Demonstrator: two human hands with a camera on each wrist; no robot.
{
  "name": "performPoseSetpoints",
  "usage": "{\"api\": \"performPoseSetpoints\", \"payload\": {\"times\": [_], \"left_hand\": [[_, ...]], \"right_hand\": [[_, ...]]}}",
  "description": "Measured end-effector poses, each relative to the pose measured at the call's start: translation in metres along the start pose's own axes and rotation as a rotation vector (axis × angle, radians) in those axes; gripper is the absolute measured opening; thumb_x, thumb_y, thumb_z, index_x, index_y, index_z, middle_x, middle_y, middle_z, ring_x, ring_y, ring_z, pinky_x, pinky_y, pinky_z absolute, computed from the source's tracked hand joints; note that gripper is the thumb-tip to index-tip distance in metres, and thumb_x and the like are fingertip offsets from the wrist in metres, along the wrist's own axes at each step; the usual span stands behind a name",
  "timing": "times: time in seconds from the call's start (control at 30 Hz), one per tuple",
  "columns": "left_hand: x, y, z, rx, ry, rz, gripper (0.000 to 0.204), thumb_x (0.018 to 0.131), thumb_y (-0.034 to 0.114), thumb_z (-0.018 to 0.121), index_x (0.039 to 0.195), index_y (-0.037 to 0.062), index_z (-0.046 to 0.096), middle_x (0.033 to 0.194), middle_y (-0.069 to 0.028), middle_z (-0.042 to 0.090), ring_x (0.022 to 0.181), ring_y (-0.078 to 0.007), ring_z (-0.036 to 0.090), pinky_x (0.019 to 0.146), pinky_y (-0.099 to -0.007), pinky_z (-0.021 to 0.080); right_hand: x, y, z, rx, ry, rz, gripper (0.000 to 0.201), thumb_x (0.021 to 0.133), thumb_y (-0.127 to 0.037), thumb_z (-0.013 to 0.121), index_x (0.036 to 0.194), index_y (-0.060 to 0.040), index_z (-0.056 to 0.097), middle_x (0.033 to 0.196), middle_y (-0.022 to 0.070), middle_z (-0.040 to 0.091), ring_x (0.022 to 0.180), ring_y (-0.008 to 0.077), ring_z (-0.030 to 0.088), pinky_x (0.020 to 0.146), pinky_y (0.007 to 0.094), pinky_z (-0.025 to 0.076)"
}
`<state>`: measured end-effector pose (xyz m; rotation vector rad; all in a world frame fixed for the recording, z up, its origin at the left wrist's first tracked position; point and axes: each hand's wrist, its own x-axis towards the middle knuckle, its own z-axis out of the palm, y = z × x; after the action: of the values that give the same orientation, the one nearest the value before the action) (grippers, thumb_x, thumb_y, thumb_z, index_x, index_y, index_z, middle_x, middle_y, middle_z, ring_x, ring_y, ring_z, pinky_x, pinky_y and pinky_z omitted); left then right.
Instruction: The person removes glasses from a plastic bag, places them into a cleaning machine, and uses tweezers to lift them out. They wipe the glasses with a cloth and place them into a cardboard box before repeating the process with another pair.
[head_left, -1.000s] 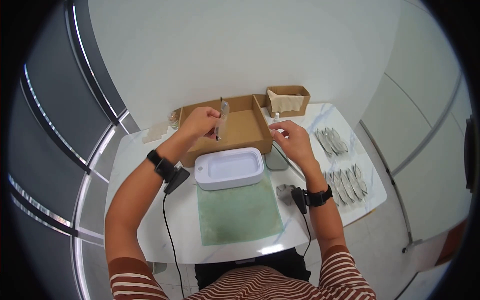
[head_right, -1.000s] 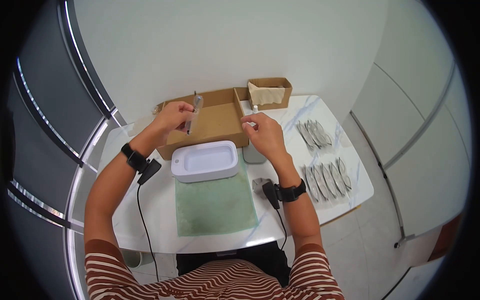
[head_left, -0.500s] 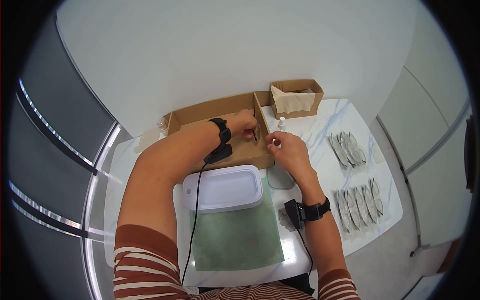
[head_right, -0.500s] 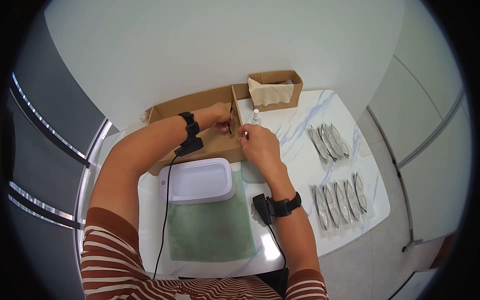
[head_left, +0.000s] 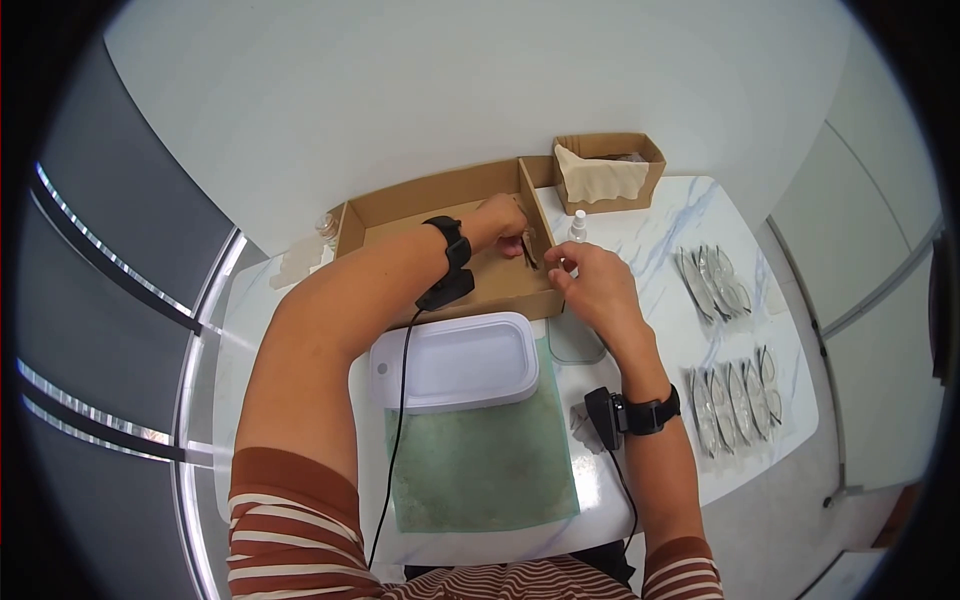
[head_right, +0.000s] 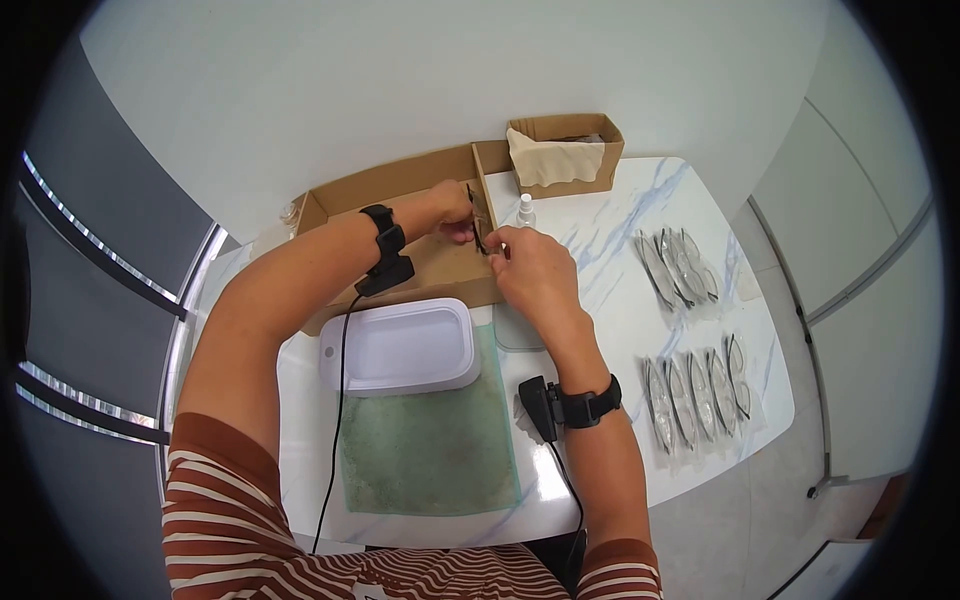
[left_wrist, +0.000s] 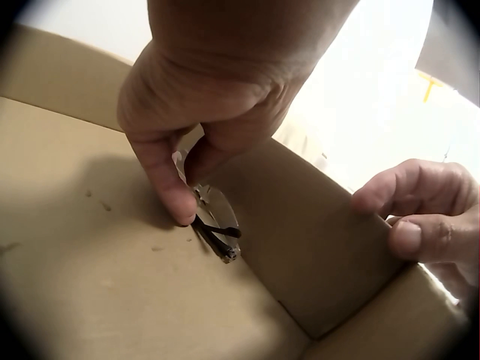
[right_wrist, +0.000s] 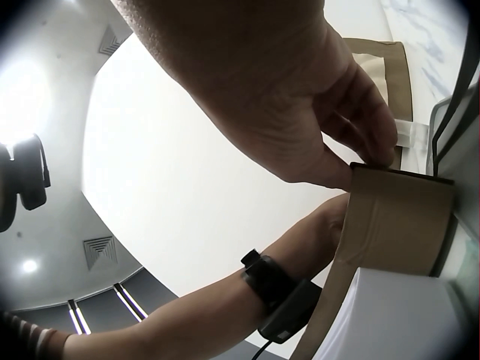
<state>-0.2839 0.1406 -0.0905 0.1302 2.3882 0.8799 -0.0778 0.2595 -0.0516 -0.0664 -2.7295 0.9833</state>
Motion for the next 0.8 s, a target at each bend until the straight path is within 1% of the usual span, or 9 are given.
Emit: {"api": "performPoseSetpoints", "payload": {"times": [0.1,0.17,0.33,0.47,0.57,0.63,0.7,0.77,0.8], "left_hand": [[-0.019,0.001,-0.011,0.038,0.002,0.066,0.016,0.094,0.003,0.060,0.090,-0.0067,0.073,0.080,-0.0174,0.075,0.067,-0.0257,0.075,0.056,-0.0358,0.064],[-0.037,0.000,-0.022,0.046,0.038,0.083,0.017,0.095,0.006,0.061,0.089,-0.0047,0.073,0.081,-0.0158,0.075,0.068,-0.0243,0.075,0.058,-0.0350,0.063],[-0.124,-0.015,-0.052,0.069,0.159,0.307,0.019,0.094,0.015,0.065,0.083,0.0015,0.071,0.083,-0.0108,0.074,0.070,-0.0200,0.074,0.063,-0.0318,0.062],[-0.220,-0.024,-0.055,-0.047,0.259,0.429,0.027,0.095,0.023,0.067,0.076,0.0047,0.064,0.073,-0.0045,0.066,0.061,-0.0121,0.062,0.053,-0.0279,0.050],[-0.257,-0.038,-0.037,-0.214,0.408,0.679,0.036,0.101,0.030,0.061,0.074,0.0076,0.058,0.064,0.0029,0.052,0.051,-0.0056,0.043,0.046,-0.0259,0.035],[-0.288,-0.038,-0.018,-0.461,0.257,0.708,0.035,0.106,0.032,0.055,0.080,0.0091,0.056,0.062,0.0062,0.044,0.049,-0.0034,0.035,0.044,-0.0228,0.028],[-0.309,-0.037,0.010,-0.498,0.175,0.742,0.033,0.108,0.032,0.052,0.084,0.0096,0.056,0.062,0.0068,0.042,0.049,-0.0027,0.032,0.043,-0.0224,0.025],[-0.320,-0.038,0.031,-0.543,0.129,0.764,0.032,0.110,0.032,0.050,0.088,0.0100,0.055,0.062,0.0075,0.041,0.049,-0.0020,0.030,0.043,-0.0220,0.023],[-0.322,-0.038,0.043,-0.574,0.101,0.801,0.031,0.110,0.032,0.049,0.089,0.0107,0.055,0.062,0.0074,0.041,0.049,-0.0022,0.031,0.043,-0.0219,0.023]], "right_hand": [[-0.002,-0.001,-0.002,-0.008,-0.002,-0.002,0.020,0.091,-0.019,0.070,0.108,-0.0119,0.076,0.091,0.0130,0.074,0.089,0.0334,0.071,0.081,0.0442,0.055],[-0.005,-0.003,-0.003,-0.014,-0.002,-0.006,0.020,0.092,-0.021,0.069,0.108,-0.0122,0.076,0.092,0.0127,0.074,0.089,0.0330,0.071,0.080,0.0440,0.055],[-0.005,-0.009,-0.006,-0.005,0.337,-0.142,0.018,0.092,-0.021,0.069,0.106,-0.0122,0.076,0.096,0.0095,0.072,0.088,0.0289,0.070,0.077,0.0419,0.055],[-0.026,-0.039,-0.027,0.161,0.501,-0.276,0.015,0.091,-0.019,0.070,0.102,-0.0100,0.076,0.093,0.0094,0.072,0.083,0.0263,0.070,0.073,0.0384,0.055],[-0.056,-0.061,-0.032,0.397,0.452,-0.371,0.012,0.090,-0.014,0.070,0.096,-0.0073,0.078,0.088,0.0105,0.072,0.075,0.0253,0.069,0.069,0.0355,0.054],[-0.078,-0.067,-0.029,0.411,0.391,-0.408,0.013,0.090,-0.015,0.071,0.098,-0.0069,0.077,0.088,0.0122,0.072,0.076,0.0278,0.069,0.069,0.0365,0.055],[-0.106,-0.078,-0.040,0.382,0.350,-0.375,0.014,0.090,-0.017,0.071,0.097,-0.0072,0.077,0.087,0.0132,0.072,0.077,0.0307,0.069,0.068,0.0390,0.054],[-0.127,-0.088,-0.053,0.232,0.150,-0.375,0.016,0.090,-0.021,0.070,0.095,-0.0073,0.077,0.085,0.0134,0.071,0.077,0.0338,0.068,0.067,0.0425,0.053],[-0.131,-0.084,-0.057,0.111,0.173,-0.452,0.018,0.090,-0.024,0.069,0.092,-0.0073,0.077,0.083,0.0132,0.072,0.076,0.0357,0.067,0.067,0.0453,0.052]]}}
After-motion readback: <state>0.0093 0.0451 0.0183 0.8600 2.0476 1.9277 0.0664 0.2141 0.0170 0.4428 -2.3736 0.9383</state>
